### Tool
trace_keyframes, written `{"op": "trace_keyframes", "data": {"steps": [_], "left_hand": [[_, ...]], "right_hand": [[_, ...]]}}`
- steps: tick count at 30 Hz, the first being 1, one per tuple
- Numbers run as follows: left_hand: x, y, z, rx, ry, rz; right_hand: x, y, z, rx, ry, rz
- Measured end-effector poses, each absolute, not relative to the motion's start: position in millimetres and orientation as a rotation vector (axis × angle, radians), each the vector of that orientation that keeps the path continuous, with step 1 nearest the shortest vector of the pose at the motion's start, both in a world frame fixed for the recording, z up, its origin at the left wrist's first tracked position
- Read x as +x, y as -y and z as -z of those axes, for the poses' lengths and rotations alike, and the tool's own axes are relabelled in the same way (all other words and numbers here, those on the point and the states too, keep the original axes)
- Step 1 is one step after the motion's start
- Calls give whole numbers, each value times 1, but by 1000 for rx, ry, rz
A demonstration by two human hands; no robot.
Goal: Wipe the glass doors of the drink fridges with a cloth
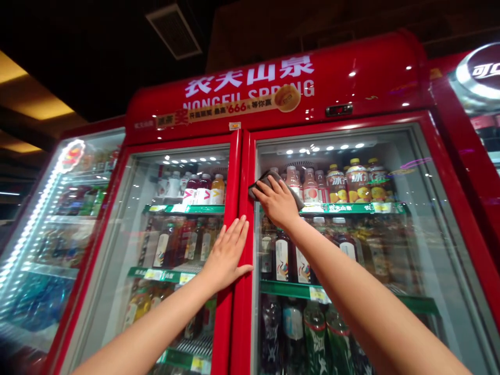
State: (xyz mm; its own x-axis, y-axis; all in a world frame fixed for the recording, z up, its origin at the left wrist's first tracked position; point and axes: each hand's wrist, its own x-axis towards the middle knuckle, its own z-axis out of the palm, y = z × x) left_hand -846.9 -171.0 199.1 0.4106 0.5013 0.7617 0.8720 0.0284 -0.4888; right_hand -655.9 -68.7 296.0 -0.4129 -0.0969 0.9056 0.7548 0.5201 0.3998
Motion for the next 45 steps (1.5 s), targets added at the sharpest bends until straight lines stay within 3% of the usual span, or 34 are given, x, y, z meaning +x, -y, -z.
{"op": "trace_keyframes", "data": {"steps": [5,11,15,19,24,28,36,42,45], "left_hand": [[-855,175,-198,-1663,1214,421],[-859,173,-193,-1692,1204,474],[-860,174,-190,-1696,1187,490],[-861,173,-186,-1629,1175,531],[-865,169,-182,-1605,1161,553],[-866,166,-182,-1627,1171,549],[-867,159,-177,-1671,1117,602],[-870,159,-176,-1661,1106,620],[-870,162,-174,-1657,1097,642]], "right_hand": [[-685,73,-320,-626,1653,1004],[-668,76,-254,-440,1887,1175],[-654,72,-239,-435,1829,1152],[-667,71,-247,-551,1517,976],[-691,75,-274,-539,1656,1159],[-703,76,-305,-620,1555,1097],[-705,73,-265,-522,1682,1205],[-709,75,-346,-642,1594,1087],[-711,74,-344,-640,1631,1090]]}}
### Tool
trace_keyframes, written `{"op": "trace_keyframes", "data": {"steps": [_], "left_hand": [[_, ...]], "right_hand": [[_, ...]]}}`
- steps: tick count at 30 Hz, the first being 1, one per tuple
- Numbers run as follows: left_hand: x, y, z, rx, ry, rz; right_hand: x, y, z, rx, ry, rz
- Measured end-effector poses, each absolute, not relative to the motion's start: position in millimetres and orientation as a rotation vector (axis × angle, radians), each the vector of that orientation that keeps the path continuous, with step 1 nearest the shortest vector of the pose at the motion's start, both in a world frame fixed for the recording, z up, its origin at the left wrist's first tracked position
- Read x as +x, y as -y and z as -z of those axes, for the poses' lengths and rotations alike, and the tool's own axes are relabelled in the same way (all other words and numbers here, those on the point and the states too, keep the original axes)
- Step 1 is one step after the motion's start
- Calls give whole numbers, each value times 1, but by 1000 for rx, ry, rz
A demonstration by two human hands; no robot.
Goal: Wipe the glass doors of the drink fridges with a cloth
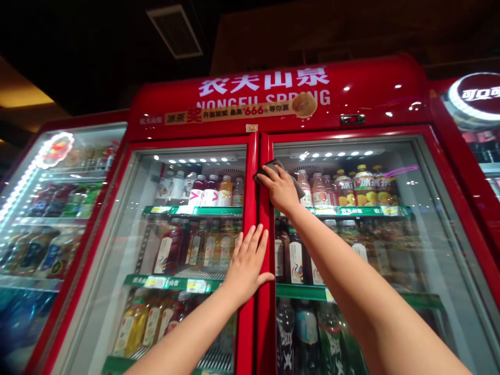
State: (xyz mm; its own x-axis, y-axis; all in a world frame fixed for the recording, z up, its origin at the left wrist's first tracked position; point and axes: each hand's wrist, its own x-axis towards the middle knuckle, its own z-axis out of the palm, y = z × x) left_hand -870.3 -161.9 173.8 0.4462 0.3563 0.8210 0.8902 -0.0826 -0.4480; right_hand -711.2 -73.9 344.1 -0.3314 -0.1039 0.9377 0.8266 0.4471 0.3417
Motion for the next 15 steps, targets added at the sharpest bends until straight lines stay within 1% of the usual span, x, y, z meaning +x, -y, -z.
{"op": "trace_keyframes", "data": {"steps": [5,7,9,13,15], "left_hand": [[-868,166,-170,-1595,1126,715],[-868,165,-171,-1593,1120,717],[-868,164,-174,-1609,1097,696],[-869,160,-179,-1639,1057,649],[-869,159,-179,-1654,1055,633]], "right_hand": [[-692,75,-250,-491,1808,1214],[-678,76,-228,-458,1867,1262],[-669,75,-229,-514,1837,1257],[-677,75,-266,-751,1590,1110],[-688,77,-273,-792,1540,1066]]}}
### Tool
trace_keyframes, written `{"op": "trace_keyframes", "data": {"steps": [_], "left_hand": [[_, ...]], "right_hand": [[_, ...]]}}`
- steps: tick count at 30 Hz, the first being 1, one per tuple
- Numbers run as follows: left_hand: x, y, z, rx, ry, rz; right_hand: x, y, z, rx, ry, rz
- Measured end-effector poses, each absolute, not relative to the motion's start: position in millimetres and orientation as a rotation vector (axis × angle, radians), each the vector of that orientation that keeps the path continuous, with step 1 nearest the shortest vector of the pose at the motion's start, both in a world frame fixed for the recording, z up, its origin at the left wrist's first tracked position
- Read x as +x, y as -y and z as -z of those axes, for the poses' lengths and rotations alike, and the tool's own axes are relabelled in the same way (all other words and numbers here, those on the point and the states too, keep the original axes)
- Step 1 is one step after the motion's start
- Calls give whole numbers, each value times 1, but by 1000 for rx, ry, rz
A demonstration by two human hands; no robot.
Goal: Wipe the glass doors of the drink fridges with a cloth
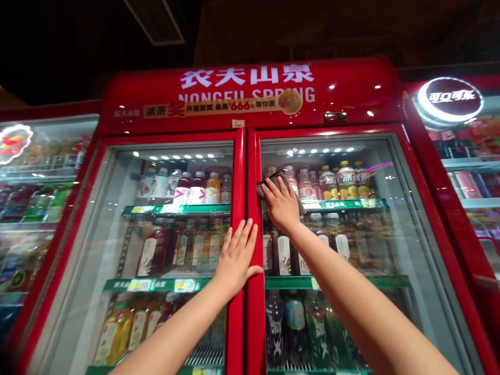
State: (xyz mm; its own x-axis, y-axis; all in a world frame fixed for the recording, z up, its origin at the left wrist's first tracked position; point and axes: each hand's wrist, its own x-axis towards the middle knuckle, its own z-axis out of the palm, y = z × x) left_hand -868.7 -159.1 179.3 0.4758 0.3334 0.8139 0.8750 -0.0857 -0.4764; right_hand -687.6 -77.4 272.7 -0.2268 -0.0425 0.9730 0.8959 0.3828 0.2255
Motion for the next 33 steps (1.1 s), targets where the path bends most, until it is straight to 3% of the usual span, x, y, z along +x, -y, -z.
{"op": "trace_keyframes", "data": {"steps": [7,14,20,27,33], "left_hand": [[-868,163,-178,-1685,1031,625],[-861,164,-182,-1715,1004,635],[-852,164,-182,-1719,1003,693],[-842,154,-183,-1693,985,723],[-825,143,-188,-1673,960,727]], "right_hand": [[-659,78,-237,-532,1835,1254],[-682,74,-273,-738,1601,1114],[-641,74,-231,-375,1996,1338],[-619,61,-270,-768,1506,1175],[-616,67,-242,-575,1825,1316]]}}
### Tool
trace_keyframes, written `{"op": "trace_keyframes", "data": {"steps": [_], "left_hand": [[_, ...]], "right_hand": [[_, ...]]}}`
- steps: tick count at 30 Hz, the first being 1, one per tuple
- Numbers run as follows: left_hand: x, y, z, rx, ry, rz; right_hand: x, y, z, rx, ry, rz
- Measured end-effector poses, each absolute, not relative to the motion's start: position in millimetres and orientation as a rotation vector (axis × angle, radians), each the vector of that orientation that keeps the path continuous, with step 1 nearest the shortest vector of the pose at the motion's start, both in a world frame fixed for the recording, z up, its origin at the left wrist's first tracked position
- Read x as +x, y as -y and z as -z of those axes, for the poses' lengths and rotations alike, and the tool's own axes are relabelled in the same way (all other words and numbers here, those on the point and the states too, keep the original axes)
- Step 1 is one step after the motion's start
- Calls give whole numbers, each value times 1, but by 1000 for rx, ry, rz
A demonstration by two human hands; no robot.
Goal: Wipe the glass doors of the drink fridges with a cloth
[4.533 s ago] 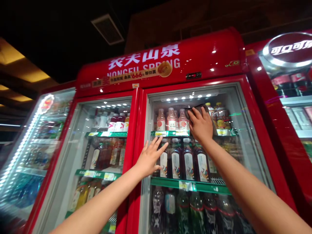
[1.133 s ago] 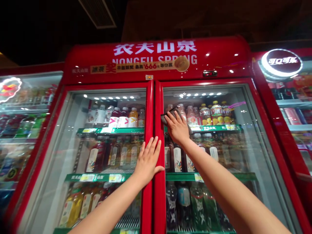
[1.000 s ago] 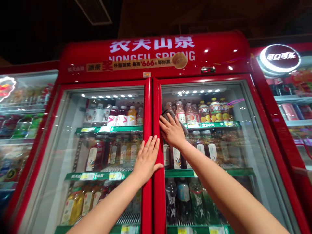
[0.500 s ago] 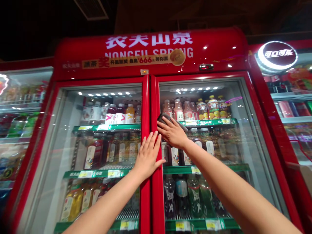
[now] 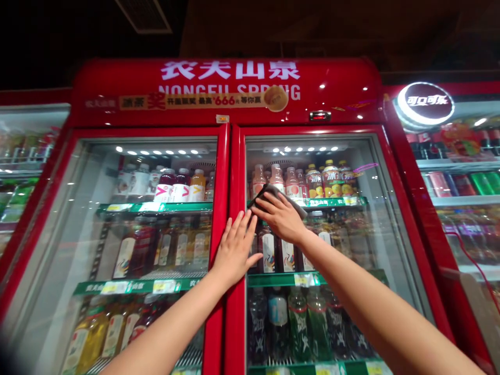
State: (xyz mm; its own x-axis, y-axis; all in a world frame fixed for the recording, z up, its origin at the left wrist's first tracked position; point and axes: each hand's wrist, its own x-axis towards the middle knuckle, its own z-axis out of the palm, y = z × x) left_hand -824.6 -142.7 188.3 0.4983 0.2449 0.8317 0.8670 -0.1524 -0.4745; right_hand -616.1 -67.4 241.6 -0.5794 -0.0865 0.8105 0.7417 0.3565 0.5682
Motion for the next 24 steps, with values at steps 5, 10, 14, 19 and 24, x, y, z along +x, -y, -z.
{"op": "trace_keyframes", "data": {"steps": [5,10,14,19,24], "left_hand": [[-822,136,-195,-1655,948,686],[-808,124,-203,-1630,966,716],[-785,115,-204,-1641,973,758],[-762,109,-200,-1690,963,746],[-739,104,-197,-1696,957,729]], "right_hand": [[-547,59,-240,-605,1772,1313],[-568,56,-265,-846,1449,1103],[-569,62,-233,-722,1678,1240],[-487,53,-205,-762,1683,1253],[-473,39,-244,-934,1349,1042]]}}
